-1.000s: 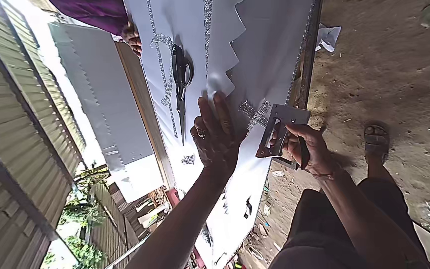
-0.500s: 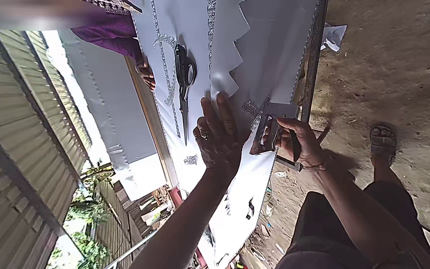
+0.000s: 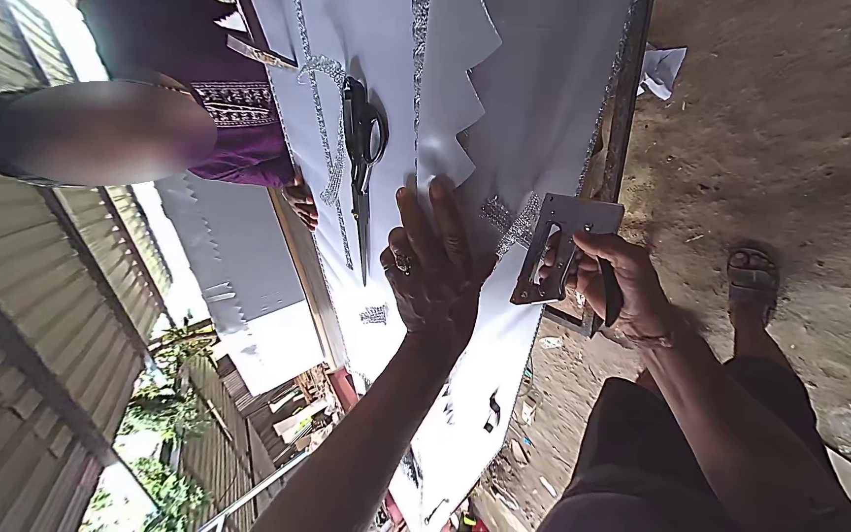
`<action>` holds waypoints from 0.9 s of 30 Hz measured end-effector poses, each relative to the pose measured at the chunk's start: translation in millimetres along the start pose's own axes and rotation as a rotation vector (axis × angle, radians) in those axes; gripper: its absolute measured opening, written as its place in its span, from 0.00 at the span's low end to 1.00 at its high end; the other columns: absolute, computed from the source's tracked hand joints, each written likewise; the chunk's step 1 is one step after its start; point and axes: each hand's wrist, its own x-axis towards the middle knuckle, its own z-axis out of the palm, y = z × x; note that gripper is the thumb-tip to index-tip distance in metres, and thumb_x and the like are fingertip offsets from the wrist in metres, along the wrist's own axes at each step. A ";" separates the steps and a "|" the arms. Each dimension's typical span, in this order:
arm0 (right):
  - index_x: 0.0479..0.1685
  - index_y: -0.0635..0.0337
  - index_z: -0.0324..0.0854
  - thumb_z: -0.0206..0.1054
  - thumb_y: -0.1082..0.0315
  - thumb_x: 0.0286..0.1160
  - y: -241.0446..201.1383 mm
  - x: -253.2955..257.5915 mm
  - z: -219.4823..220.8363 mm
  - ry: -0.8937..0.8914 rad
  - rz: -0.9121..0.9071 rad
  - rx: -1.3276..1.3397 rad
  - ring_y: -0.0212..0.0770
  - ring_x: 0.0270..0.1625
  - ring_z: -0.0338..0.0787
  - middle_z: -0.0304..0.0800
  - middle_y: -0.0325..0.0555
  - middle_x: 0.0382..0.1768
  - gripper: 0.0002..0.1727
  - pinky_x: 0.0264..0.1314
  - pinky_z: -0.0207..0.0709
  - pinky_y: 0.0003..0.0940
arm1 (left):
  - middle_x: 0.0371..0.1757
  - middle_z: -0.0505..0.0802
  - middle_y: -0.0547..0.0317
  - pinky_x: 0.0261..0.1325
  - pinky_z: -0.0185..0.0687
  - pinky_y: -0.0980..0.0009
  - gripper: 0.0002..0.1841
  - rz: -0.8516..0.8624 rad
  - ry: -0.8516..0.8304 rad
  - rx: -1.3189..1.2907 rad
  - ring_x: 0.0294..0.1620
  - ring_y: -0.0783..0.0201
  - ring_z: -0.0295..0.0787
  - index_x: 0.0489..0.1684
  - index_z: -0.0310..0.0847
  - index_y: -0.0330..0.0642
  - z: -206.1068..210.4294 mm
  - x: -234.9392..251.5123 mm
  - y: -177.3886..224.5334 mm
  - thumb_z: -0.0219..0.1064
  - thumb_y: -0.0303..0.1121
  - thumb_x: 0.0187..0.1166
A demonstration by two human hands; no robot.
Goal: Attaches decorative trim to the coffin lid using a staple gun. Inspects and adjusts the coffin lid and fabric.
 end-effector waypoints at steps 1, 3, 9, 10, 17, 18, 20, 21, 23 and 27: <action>0.45 0.64 0.86 0.46 0.61 0.86 -0.7 1.0 2.2 -0.001 0.010 -0.006 0.44 0.40 0.95 0.93 0.51 0.36 0.22 0.47 0.91 0.38 | 0.85 0.59 0.16 0.58 0.71 0.37 0.64 -0.002 -0.004 0.001 0.68 0.26 0.75 0.97 0.34 0.40 -0.4 0.1 0.2 0.66 0.73 0.67; 0.44 0.65 0.85 0.46 0.61 0.87 0.7 4.9 6.9 0.013 0.041 0.001 0.44 0.39 0.95 0.93 0.52 0.36 0.22 0.46 0.91 0.38 | 0.86 0.58 0.16 0.58 0.71 0.38 0.65 -0.008 -0.001 -0.002 0.66 0.27 0.76 0.97 0.34 0.40 -0.6 0.0 0.5 0.68 0.72 0.66; 0.47 0.68 0.83 0.46 0.61 0.88 16.6 20.2 6.4 0.011 0.059 0.021 0.46 0.41 0.95 0.92 0.54 0.37 0.22 0.48 0.91 0.39 | 0.86 0.57 0.15 0.60 0.69 0.38 0.63 0.000 -0.019 0.021 0.67 0.28 0.74 0.97 0.33 0.39 0.6 -0.4 -0.2 0.65 0.72 0.69; 0.47 0.67 0.83 0.46 0.60 0.88 18.3 20.1 5.4 0.006 0.056 0.017 0.45 0.41 0.95 0.93 0.54 0.37 0.22 0.48 0.91 0.39 | 0.85 0.58 0.15 0.60 0.69 0.39 0.63 -0.001 -0.014 0.025 0.67 0.28 0.74 0.97 0.34 0.39 0.9 -1.1 -0.5 0.65 0.72 0.69; 0.47 0.67 0.84 0.46 0.61 0.88 19.5 21.4 2.8 0.002 0.057 0.018 0.45 0.41 0.95 0.93 0.53 0.36 0.22 0.47 0.90 0.38 | 0.85 0.59 0.15 0.58 0.70 0.38 0.64 0.003 -0.010 0.045 0.65 0.28 0.76 0.96 0.34 0.38 0.7 -0.6 0.0 0.66 0.72 0.68; 0.45 0.66 0.84 0.46 0.61 0.87 20.9 21.6 3.7 0.005 0.048 0.017 0.45 0.40 0.95 0.93 0.53 0.36 0.22 0.45 0.91 0.38 | 0.85 0.59 0.15 0.58 0.70 0.38 0.64 0.004 -0.009 0.046 0.65 0.28 0.76 0.96 0.34 0.38 0.5 -0.7 0.1 0.66 0.72 0.68; 0.42 0.65 0.84 0.47 0.62 0.86 24.6 22.4 8.0 0.029 0.014 0.008 0.44 0.38 0.95 0.93 0.51 0.34 0.21 0.43 0.91 0.37 | 0.85 0.60 0.15 0.59 0.70 0.38 0.65 0.003 -0.004 0.039 0.65 0.27 0.76 0.96 0.36 0.39 0.2 0.3 0.3 0.67 0.73 0.66; 0.40 0.65 0.83 0.48 0.63 0.85 27.3 22.7 11.1 0.054 -0.007 0.010 0.43 0.37 0.95 0.93 0.51 0.32 0.20 0.42 0.91 0.36 | 0.84 0.60 0.15 0.59 0.70 0.38 0.65 0.004 -0.004 0.041 0.65 0.27 0.76 0.97 0.36 0.39 0.0 0.8 0.6 0.67 0.73 0.66; 0.38 0.65 0.84 0.49 0.64 0.83 34.1 23.1 16.6 0.094 -0.040 0.029 0.42 0.35 0.95 0.93 0.50 0.30 0.19 0.41 0.91 0.36 | 0.84 0.60 0.14 0.58 0.71 0.40 0.64 0.007 -0.009 0.055 0.65 0.27 0.76 0.96 0.36 0.39 -0.5 1.2 0.5 0.65 0.74 0.67; 0.37 0.66 0.84 0.49 0.65 0.84 38.6 24.4 23.6 0.133 -0.062 0.085 0.43 0.35 0.95 0.93 0.51 0.30 0.18 0.42 0.91 0.37 | 0.83 0.62 0.14 0.57 0.72 0.40 0.65 0.016 0.012 0.059 0.65 0.28 0.77 0.96 0.37 0.37 0.3 0.9 -0.6 0.65 0.75 0.66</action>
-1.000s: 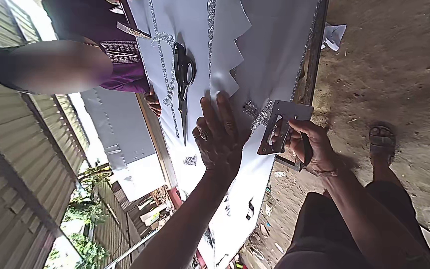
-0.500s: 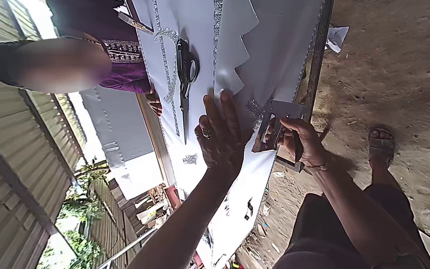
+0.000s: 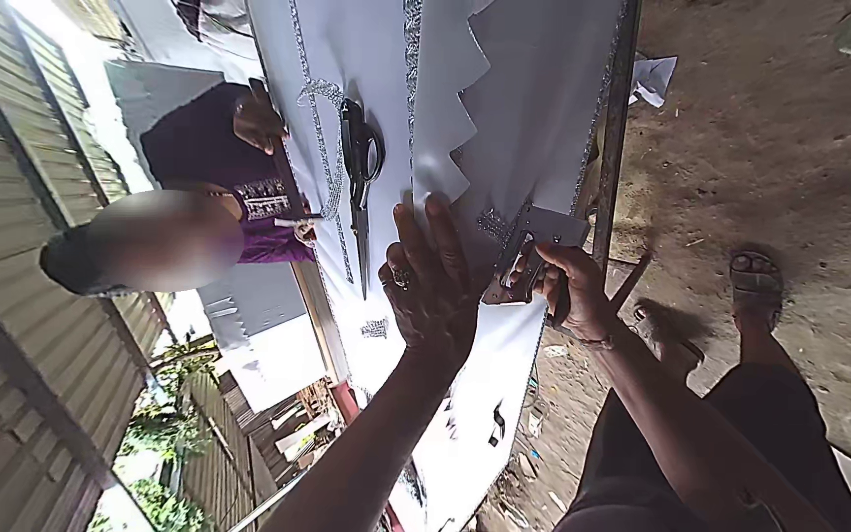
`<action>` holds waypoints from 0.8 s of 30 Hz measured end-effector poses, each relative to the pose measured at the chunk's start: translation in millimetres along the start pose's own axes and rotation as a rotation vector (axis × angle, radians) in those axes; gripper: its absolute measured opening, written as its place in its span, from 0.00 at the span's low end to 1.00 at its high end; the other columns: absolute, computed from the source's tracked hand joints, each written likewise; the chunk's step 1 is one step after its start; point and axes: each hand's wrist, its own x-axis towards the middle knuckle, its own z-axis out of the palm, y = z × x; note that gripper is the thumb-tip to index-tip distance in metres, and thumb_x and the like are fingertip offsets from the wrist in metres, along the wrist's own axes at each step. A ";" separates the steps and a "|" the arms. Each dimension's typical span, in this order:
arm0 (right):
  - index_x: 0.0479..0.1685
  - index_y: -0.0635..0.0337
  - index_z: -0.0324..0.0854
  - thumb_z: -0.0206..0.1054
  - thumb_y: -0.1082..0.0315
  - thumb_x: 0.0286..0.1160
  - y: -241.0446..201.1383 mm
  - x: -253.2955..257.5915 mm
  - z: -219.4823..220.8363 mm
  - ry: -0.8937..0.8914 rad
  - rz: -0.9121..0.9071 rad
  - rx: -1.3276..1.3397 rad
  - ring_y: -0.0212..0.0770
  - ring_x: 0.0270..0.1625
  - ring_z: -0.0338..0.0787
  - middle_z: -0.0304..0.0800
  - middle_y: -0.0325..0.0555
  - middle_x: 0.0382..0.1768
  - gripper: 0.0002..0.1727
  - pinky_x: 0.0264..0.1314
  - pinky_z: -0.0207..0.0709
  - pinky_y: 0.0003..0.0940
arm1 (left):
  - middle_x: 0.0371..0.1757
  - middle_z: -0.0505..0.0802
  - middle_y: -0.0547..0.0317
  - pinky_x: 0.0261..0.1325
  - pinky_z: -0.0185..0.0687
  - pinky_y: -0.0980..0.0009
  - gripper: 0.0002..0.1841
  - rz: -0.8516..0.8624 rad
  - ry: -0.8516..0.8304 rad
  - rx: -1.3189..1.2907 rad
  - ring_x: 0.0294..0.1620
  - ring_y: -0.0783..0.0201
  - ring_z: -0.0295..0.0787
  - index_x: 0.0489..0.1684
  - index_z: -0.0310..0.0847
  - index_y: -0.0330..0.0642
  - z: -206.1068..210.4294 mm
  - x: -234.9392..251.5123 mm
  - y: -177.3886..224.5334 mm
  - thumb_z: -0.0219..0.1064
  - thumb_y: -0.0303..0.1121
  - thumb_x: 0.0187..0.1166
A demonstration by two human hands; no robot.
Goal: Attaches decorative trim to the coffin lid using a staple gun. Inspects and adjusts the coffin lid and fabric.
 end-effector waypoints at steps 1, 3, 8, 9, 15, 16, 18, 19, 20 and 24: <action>0.37 0.66 0.84 0.49 0.65 0.84 -0.4 0.3 0.7 0.005 -0.003 0.003 0.43 0.35 0.95 0.93 0.51 0.30 0.18 0.41 0.91 0.37 | 0.83 0.62 0.14 0.57 0.72 0.41 0.65 0.005 0.003 0.001 0.65 0.28 0.77 0.96 0.37 0.37 0.1 0.0 -0.2 0.65 0.75 0.66; 0.38 0.66 0.84 0.49 0.64 0.84 -2.4 1.3 0.3 0.004 -0.005 -0.007 0.43 0.35 0.95 0.93 0.52 0.30 0.19 0.42 0.91 0.37 | 0.83 0.62 0.15 0.58 0.72 0.42 0.64 0.003 -0.003 0.003 0.65 0.29 0.77 0.96 0.37 0.37 -0.2 0.7 0.1 0.64 0.75 0.67; 0.38 0.67 0.84 0.50 0.64 0.84 -3.2 2.6 -0.3 0.012 0.006 -0.020 0.43 0.35 0.95 0.93 0.52 0.30 0.19 0.41 0.91 0.36 | 0.82 0.64 0.14 0.56 0.73 0.43 0.65 0.003 0.008 0.007 0.63 0.30 0.78 0.96 0.37 0.36 1.0 0.4 -0.6 0.64 0.76 0.66; 0.38 0.66 0.84 0.50 0.64 0.84 -3.4 2.4 -0.4 0.013 0.007 -0.020 0.44 0.35 0.95 0.93 0.52 0.31 0.19 0.41 0.91 0.37 | 0.82 0.64 0.15 0.56 0.73 0.43 0.65 0.000 0.009 0.004 0.63 0.30 0.78 0.96 0.38 0.37 0.9 0.6 -0.4 0.65 0.76 0.66; 0.33 0.64 0.83 0.51 0.65 0.82 1.1 3.5 3.7 0.044 -0.053 -0.011 0.42 0.30 0.94 0.92 0.49 0.27 0.17 0.36 0.91 0.36 | 0.81 0.65 0.13 0.56 0.72 0.42 0.63 -0.010 -0.008 -0.022 0.61 0.29 0.78 0.95 0.42 0.35 -2.4 1.3 0.7 0.66 0.73 0.67; 0.32 0.64 0.82 0.52 0.66 0.82 3.2 4.3 6.1 0.059 -0.076 0.004 0.41 0.27 0.93 0.91 0.48 0.24 0.16 0.34 0.90 0.36 | 0.81 0.65 0.14 0.56 0.72 0.43 0.62 -0.015 -0.010 -0.022 0.61 0.30 0.78 0.95 0.43 0.36 -2.2 1.5 0.9 0.66 0.73 0.67; 0.31 0.62 0.78 0.52 0.68 0.82 7.6 7.6 11.9 0.093 -0.120 0.029 0.40 0.21 0.90 0.88 0.46 0.20 0.13 0.29 0.90 0.35 | 0.81 0.65 0.14 0.56 0.72 0.42 0.61 -0.022 -0.017 -0.018 0.61 0.29 0.79 0.95 0.43 0.37 -2.4 2.5 1.2 0.65 0.73 0.68; 0.32 0.62 0.78 0.53 0.69 0.83 10.5 9.6 14.0 0.110 -0.135 0.035 0.39 0.19 0.88 0.86 0.45 0.18 0.12 0.27 0.88 0.34 | 0.82 0.64 0.14 0.56 0.72 0.41 0.62 -0.023 -0.023 -0.012 0.61 0.29 0.79 0.95 0.42 0.38 -2.6 2.4 1.5 0.65 0.73 0.68; 0.30 0.63 0.78 0.55 0.70 0.82 12.6 10.3 15.5 0.129 -0.144 0.043 0.39 0.18 0.87 0.85 0.45 0.16 0.12 0.25 0.88 0.34 | 0.81 0.64 0.14 0.56 0.72 0.41 0.62 -0.022 -0.025 -0.003 0.60 0.29 0.79 0.95 0.41 0.38 -3.1 1.7 1.4 0.65 0.73 0.67; 0.33 0.62 0.79 0.58 0.66 0.84 -4.8 2.1 6.0 0.080 -0.112 -0.012 0.37 0.19 0.85 0.83 0.44 0.18 0.12 0.25 0.86 0.33 | 0.83 0.62 0.14 0.56 0.73 0.38 0.66 -0.007 -0.017 -0.004 0.64 0.26 0.78 0.96 0.38 0.38 -3.6 0.8 2.6 0.70 0.73 0.62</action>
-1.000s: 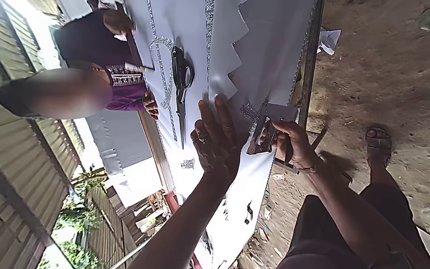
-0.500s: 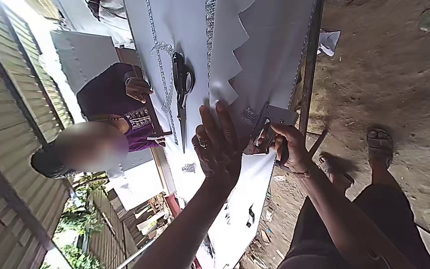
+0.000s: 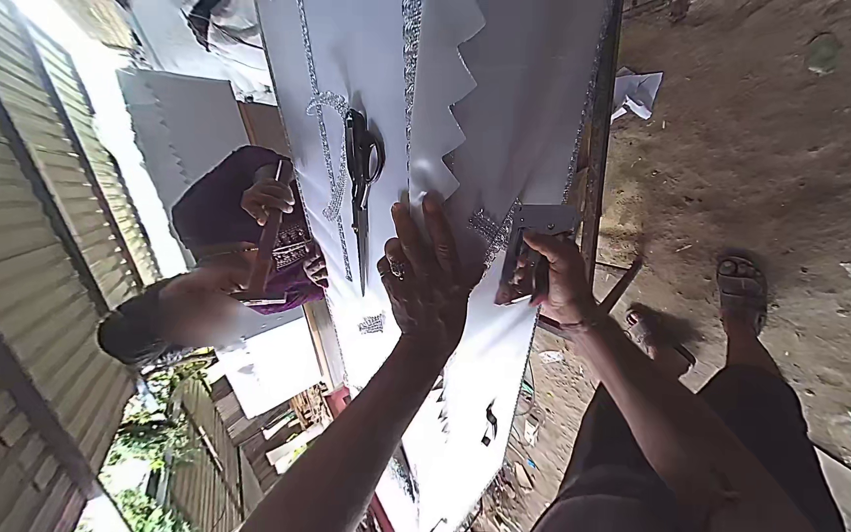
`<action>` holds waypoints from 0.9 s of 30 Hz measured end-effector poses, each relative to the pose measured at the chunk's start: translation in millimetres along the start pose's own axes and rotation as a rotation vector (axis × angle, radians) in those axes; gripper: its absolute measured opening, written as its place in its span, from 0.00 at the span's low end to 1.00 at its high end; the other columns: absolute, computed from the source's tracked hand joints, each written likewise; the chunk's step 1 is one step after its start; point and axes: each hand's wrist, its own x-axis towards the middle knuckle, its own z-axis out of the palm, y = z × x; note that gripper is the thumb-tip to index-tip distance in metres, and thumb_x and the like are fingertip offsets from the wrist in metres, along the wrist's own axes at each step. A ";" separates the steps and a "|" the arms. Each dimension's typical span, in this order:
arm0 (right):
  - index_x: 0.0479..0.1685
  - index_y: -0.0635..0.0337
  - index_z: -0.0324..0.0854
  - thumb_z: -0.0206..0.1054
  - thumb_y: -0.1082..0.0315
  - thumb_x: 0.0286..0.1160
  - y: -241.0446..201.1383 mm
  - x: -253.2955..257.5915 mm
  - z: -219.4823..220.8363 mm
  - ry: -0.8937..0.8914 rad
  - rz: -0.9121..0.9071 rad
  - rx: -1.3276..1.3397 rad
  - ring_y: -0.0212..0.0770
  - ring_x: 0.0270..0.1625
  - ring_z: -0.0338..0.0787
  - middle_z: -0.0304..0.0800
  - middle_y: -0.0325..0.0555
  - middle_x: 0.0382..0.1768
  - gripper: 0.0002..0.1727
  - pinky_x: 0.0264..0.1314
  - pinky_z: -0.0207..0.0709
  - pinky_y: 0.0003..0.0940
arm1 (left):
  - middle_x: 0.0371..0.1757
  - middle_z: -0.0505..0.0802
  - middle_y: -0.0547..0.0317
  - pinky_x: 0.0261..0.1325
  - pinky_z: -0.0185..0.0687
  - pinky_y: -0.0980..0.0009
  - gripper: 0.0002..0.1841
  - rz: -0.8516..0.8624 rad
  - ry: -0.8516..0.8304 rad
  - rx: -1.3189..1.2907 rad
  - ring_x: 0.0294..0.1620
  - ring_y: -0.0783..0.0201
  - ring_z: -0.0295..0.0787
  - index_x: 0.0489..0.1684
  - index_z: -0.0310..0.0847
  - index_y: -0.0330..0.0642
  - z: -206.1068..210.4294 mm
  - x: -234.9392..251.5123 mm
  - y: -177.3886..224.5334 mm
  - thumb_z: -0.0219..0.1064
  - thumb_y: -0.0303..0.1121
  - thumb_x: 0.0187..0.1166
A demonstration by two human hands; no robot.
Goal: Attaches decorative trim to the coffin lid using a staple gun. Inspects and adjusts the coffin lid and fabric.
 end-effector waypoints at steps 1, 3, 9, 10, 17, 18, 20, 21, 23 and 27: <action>0.36 0.62 0.81 0.58 0.66 0.83 -6.6 -4.3 -8.0 -0.041 -0.011 -0.013 0.37 0.22 0.87 0.85 0.44 0.21 0.11 0.28 0.87 0.33 | 0.83 0.62 0.14 0.56 0.73 0.38 0.66 0.003 -0.003 0.000 0.64 0.25 0.78 0.96 0.38 0.38 -0.7 0.1 -1.1 0.69 0.74 0.63; 0.43 0.67 0.83 0.60 0.71 0.79 -22.6 -11.1 -28.4 -0.081 -0.063 -0.065 0.42 0.34 0.94 0.93 0.51 0.32 0.09 0.38 0.90 0.35 | 0.82 0.63 0.14 0.57 0.74 0.38 0.64 0.001 0.002 0.001 0.63 0.26 0.79 0.96 0.40 0.38 0.3 4.6 -1.7 0.66 0.75 0.64; 0.59 0.62 0.81 0.72 0.74 0.66 -39.9 -26.0 -70.6 0.022 0.115 -0.546 0.33 0.36 0.93 0.94 0.46 0.49 0.19 0.34 0.88 0.25 | 0.84 0.61 0.15 0.56 0.73 0.37 0.63 -0.013 -0.019 -0.008 0.63 0.25 0.78 0.96 0.37 0.39 2.1 0.0 -1.2 0.61 0.77 0.68; 0.58 0.61 0.82 0.74 0.73 0.67 -40.4 -26.2 -68.0 0.029 0.147 -0.653 0.30 0.21 0.85 0.93 0.46 0.45 0.19 0.15 0.77 0.23 | 0.84 0.61 0.15 0.55 0.74 0.38 0.64 -0.012 -0.015 -0.001 0.63 0.26 0.78 0.96 0.37 0.40 1.7 0.9 -1.2 0.61 0.77 0.67; 0.66 0.63 0.80 0.72 0.61 0.68 -31.8 -15.2 -67.0 -0.498 -0.386 -1.536 0.56 0.59 0.89 0.87 0.57 0.54 0.26 0.60 0.83 0.54 | 0.85 0.58 0.15 0.54 0.74 0.40 0.65 -0.006 -0.020 -0.042 0.63 0.27 0.77 0.97 0.35 0.41 0.3 -0.9 -2.3 0.68 0.73 0.64; 0.66 0.64 0.80 0.73 0.60 0.64 -33.3 -9.7 -66.8 -0.583 -0.501 -1.634 0.58 0.60 0.88 0.87 0.58 0.54 0.29 0.59 0.83 0.53 | 0.85 0.59 0.15 0.54 0.74 0.41 0.65 0.000 0.000 -0.038 0.63 0.27 0.78 0.97 0.37 0.41 0.7 -0.3 -2.2 0.69 0.73 0.64; 0.60 0.63 0.82 0.74 0.57 0.57 -37.6 1.5 -64.8 -0.716 -0.684 -1.776 0.57 0.58 0.89 0.86 0.56 0.50 0.29 0.56 0.84 0.48 | 0.84 0.60 0.14 0.54 0.74 0.41 0.65 0.006 0.012 -0.021 0.63 0.27 0.78 0.97 0.36 0.41 1.4 0.0 -2.5 0.67 0.73 0.66; 0.56 0.63 0.83 0.74 0.55 0.54 -39.9 6.5 -63.6 -0.764 -0.772 -1.797 0.56 0.55 0.89 0.87 0.55 0.47 0.28 0.54 0.85 0.46 | 0.84 0.59 0.15 0.54 0.74 0.41 0.64 0.006 0.012 -0.018 0.63 0.27 0.78 0.97 0.36 0.41 1.5 0.0 -2.6 0.67 0.74 0.66; 0.52 0.62 0.84 0.75 0.55 0.54 -45.5 13.5 -58.5 -0.837 -0.843 -1.817 0.54 0.50 0.89 0.86 0.53 0.43 0.26 0.49 0.85 0.44 | 0.84 0.60 0.15 0.53 0.74 0.41 0.64 0.008 0.015 -0.022 0.62 0.27 0.78 0.97 0.36 0.40 1.5 -0.4 -3.0 0.67 0.74 0.66; 0.44 0.61 0.84 0.76 0.59 0.48 -49.2 29.1 -51.9 -0.988 -0.958 -1.830 0.55 0.46 0.89 0.85 0.52 0.38 0.22 0.47 0.83 0.48 | 0.84 0.61 0.16 0.55 0.74 0.40 0.68 -0.003 -0.008 -0.027 0.64 0.27 0.77 0.97 0.37 0.41 -0.4 1.5 -2.5 0.71 0.74 0.59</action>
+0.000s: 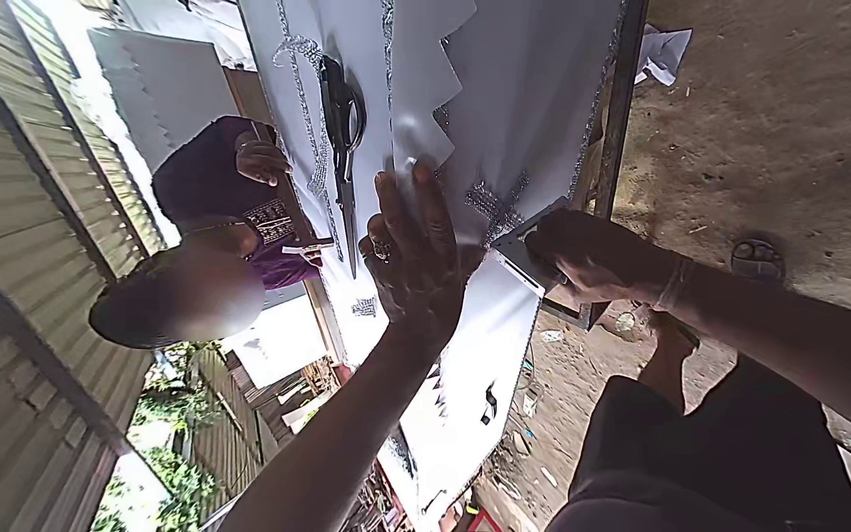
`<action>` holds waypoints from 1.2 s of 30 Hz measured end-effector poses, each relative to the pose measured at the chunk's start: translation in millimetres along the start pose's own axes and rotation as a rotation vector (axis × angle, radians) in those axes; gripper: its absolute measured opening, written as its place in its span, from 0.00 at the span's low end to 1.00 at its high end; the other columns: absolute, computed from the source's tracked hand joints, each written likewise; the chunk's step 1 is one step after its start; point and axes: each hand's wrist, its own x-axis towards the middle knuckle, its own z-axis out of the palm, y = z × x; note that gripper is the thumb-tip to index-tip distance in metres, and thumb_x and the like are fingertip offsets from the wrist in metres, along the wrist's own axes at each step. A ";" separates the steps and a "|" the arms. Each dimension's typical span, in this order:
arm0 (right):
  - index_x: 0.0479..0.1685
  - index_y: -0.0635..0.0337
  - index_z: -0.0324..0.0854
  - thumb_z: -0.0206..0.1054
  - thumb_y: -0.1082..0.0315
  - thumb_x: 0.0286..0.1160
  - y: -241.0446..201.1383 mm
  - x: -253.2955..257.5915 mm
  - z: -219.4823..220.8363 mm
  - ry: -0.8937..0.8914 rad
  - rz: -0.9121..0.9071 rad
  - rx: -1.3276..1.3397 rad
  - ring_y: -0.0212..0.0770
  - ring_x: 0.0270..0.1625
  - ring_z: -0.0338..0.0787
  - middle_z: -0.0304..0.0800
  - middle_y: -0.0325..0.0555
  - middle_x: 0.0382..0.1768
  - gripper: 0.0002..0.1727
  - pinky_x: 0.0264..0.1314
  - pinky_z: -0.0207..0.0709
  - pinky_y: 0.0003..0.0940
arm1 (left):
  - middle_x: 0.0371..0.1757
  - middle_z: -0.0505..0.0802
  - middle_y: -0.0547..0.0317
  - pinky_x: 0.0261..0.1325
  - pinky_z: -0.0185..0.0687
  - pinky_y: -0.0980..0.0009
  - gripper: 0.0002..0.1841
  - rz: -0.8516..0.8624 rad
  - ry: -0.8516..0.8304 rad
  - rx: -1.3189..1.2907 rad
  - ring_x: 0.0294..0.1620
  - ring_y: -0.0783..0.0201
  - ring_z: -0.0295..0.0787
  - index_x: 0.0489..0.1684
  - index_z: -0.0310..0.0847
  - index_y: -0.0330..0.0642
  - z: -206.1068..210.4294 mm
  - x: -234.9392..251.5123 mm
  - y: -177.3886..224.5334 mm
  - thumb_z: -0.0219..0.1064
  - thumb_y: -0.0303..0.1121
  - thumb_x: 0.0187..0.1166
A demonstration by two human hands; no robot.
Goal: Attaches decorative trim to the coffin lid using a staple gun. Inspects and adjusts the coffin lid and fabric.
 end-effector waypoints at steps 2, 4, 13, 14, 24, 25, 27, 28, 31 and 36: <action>0.42 0.62 0.84 0.77 0.60 0.47 1.7 4.3 0.9 -0.004 -0.049 -0.011 0.56 0.45 0.89 0.85 0.53 0.37 0.21 0.47 0.83 0.49 | 0.85 0.61 0.17 0.55 0.74 0.40 0.70 0.003 0.001 0.001 0.64 0.27 0.78 0.97 0.38 0.43 0.4 0.4 -0.3 0.73 0.76 0.55; 0.44 0.62 0.84 0.78 0.61 0.47 1.2 7.4 1.1 -0.016 -0.053 -0.012 0.56 0.46 0.89 0.86 0.53 0.39 0.22 0.48 0.84 0.50 | 0.85 0.59 0.15 0.56 0.74 0.38 0.70 0.014 -0.014 0.002 0.65 0.25 0.77 0.97 0.37 0.44 0.6 -0.6 -1.4 0.73 0.76 0.55; 0.40 0.64 0.84 0.74 0.62 0.54 1.6 18.9 -7.3 0.023 -0.129 -0.137 0.57 0.42 0.89 0.84 0.54 0.34 0.17 0.44 0.82 0.50 | 0.85 0.56 0.12 0.57 0.72 0.36 0.70 0.063 -0.018 -0.007 0.65 0.22 0.74 0.97 0.40 0.46 -1.4 -0.8 -3.9 0.78 0.73 0.52; 0.38 0.64 0.83 0.73 0.61 0.55 4.1 21.5 -8.4 0.030 -0.156 -0.155 0.57 0.41 0.89 0.84 0.53 0.32 0.16 0.42 0.81 0.49 | 0.85 0.55 0.12 0.57 0.71 0.35 0.70 0.066 -0.024 -0.001 0.66 0.22 0.74 0.97 0.40 0.47 -1.3 -1.3 -4.0 0.77 0.73 0.52; 0.39 0.61 0.86 0.69 0.57 0.57 20.4 -15.9 13.4 0.177 -0.236 -0.048 0.57 0.40 0.93 0.89 0.54 0.34 0.17 0.39 0.85 0.54 | 0.83 0.57 0.11 0.60 0.68 0.33 0.69 0.100 -0.005 0.010 0.66 0.21 0.74 0.97 0.41 0.47 -1.4 -2.3 -6.5 0.73 0.76 0.53; 0.48 0.63 0.86 0.71 0.61 0.53 15.9 -37.3 18.9 0.145 -0.094 0.009 0.57 0.48 0.93 0.92 0.55 0.42 0.22 0.53 0.86 0.53 | 0.82 0.59 0.10 0.59 0.69 0.34 0.67 0.099 -0.005 0.014 0.64 0.22 0.75 0.96 0.42 0.46 -1.4 0.1 -6.4 0.68 0.79 0.57; 0.62 0.64 0.82 0.71 0.61 0.62 -2.1 -71.9 29.4 0.019 0.271 0.262 0.56 0.61 0.91 0.90 0.57 0.56 0.26 0.65 0.83 0.51 | 0.83 0.57 0.09 0.61 0.68 0.33 0.64 0.088 -0.037 0.006 0.64 0.20 0.74 0.97 0.41 0.46 -2.5 -0.6 -5.2 0.63 0.79 0.62; 0.67 0.64 0.80 0.70 0.57 0.72 -9.8 -81.2 29.8 -0.052 0.452 0.440 0.55 0.62 0.89 0.88 0.57 0.57 0.27 0.65 0.82 0.52 | 0.83 0.56 0.08 0.61 0.67 0.33 0.64 0.088 -0.042 0.004 0.65 0.19 0.73 0.97 0.40 0.45 -1.9 -1.4 -4.6 0.63 0.78 0.63; 0.72 0.62 0.75 0.71 0.51 0.76 -18.1 -82.9 26.9 -0.140 0.733 0.870 0.41 0.57 0.86 0.84 0.52 0.58 0.31 0.63 0.80 0.40 | 0.83 0.55 0.08 0.62 0.66 0.31 0.66 0.088 -0.041 0.016 0.67 0.18 0.71 0.97 0.38 0.46 -0.8 -1.2 -4.6 0.66 0.78 0.60; 0.66 0.54 0.82 0.72 0.48 0.73 -11.4 -44.2 16.6 -0.084 0.695 0.926 0.32 0.47 0.86 0.87 0.42 0.51 0.27 0.53 0.81 0.36 | 0.87 0.53 0.13 0.71 0.59 0.26 0.64 0.057 -0.037 -0.099 0.81 0.18 0.60 0.97 0.43 0.55 -0.3 -2.4 -5.6 0.66 0.80 0.57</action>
